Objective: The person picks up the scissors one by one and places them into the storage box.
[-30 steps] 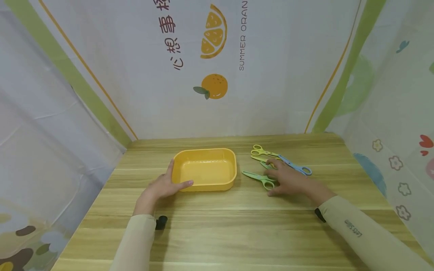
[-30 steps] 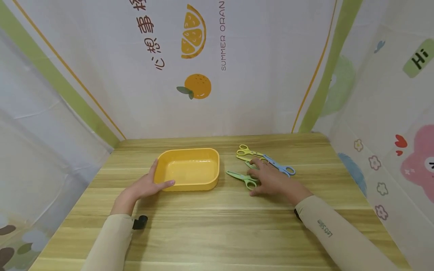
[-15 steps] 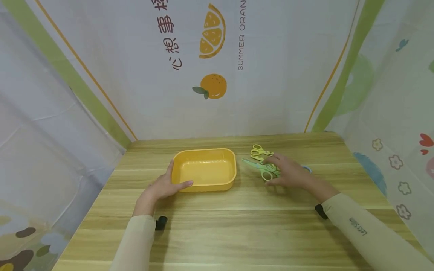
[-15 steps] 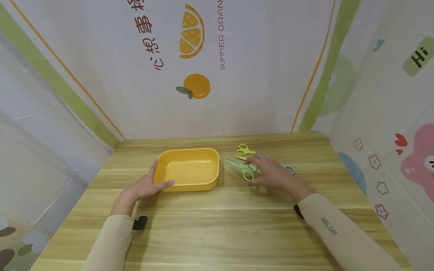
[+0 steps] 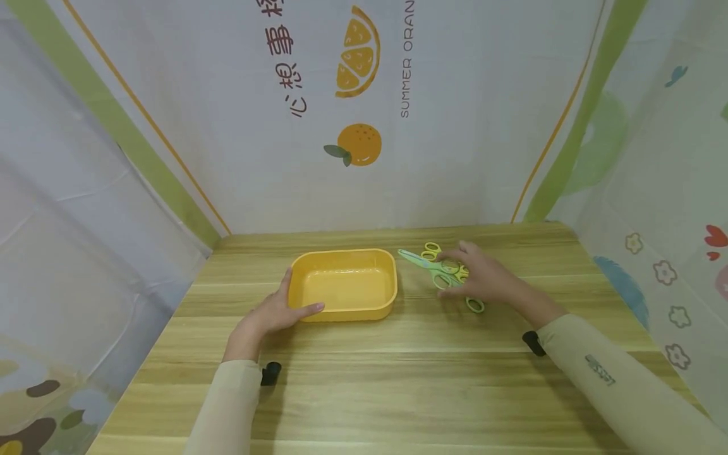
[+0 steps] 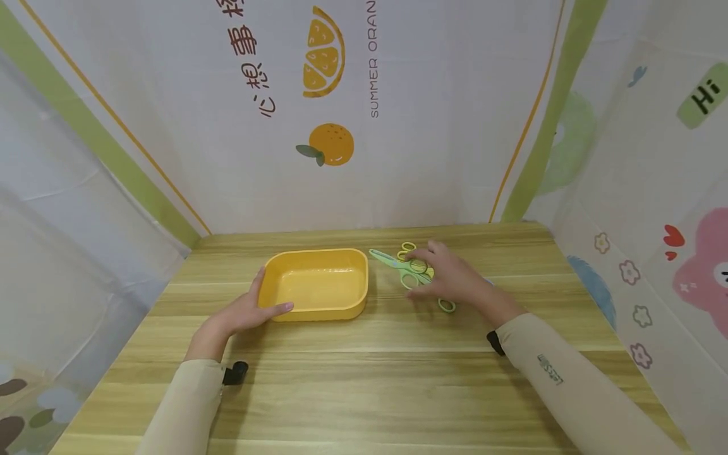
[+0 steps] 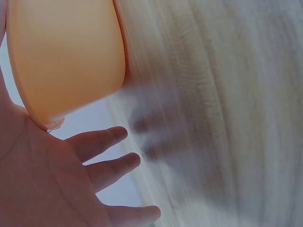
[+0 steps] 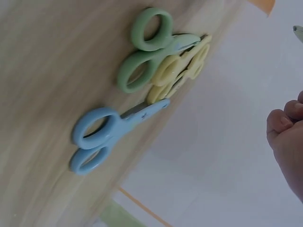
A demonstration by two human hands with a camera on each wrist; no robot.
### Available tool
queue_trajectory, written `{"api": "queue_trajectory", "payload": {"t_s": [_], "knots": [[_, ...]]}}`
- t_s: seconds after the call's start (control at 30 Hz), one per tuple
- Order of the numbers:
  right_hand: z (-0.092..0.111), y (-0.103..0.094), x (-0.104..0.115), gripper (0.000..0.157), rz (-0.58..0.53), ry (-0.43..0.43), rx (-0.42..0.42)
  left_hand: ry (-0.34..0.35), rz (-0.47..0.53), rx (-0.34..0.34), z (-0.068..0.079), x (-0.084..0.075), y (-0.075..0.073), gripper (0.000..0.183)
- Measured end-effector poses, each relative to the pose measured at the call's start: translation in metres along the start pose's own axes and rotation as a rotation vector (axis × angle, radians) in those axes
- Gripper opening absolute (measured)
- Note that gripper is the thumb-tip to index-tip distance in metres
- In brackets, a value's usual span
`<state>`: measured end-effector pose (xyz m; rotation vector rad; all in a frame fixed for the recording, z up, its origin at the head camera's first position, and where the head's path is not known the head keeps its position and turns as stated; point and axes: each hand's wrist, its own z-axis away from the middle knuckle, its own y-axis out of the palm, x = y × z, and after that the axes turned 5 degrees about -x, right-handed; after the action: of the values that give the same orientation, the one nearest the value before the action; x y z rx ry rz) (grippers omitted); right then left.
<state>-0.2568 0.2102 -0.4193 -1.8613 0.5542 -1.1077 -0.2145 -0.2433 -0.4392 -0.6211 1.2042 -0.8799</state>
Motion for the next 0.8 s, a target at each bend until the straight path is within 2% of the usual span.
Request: {"api": "queue_trajectory", "payload": {"t_s": [0.23, 0.4, 0.8], "knots": [[-0.013, -0.003, 0.010, 0.079, -0.059, 0.014, -0.027, -0.008, 0.014, 0.002, 0.000, -0.001, 0.000, 0.136], [-0.022, -0.006, 0.021, 0.081, -0.065, 0.023, -0.014, -0.014, 0.025, 0.009, 0.000, -0.001, 0.001, 0.137], [-0.049, -0.003, 0.058, 0.081, -0.096, -0.045, 0.025, -0.007, 0.040, 0.014, 0.001, -0.001, 0.001, 0.136]]}}
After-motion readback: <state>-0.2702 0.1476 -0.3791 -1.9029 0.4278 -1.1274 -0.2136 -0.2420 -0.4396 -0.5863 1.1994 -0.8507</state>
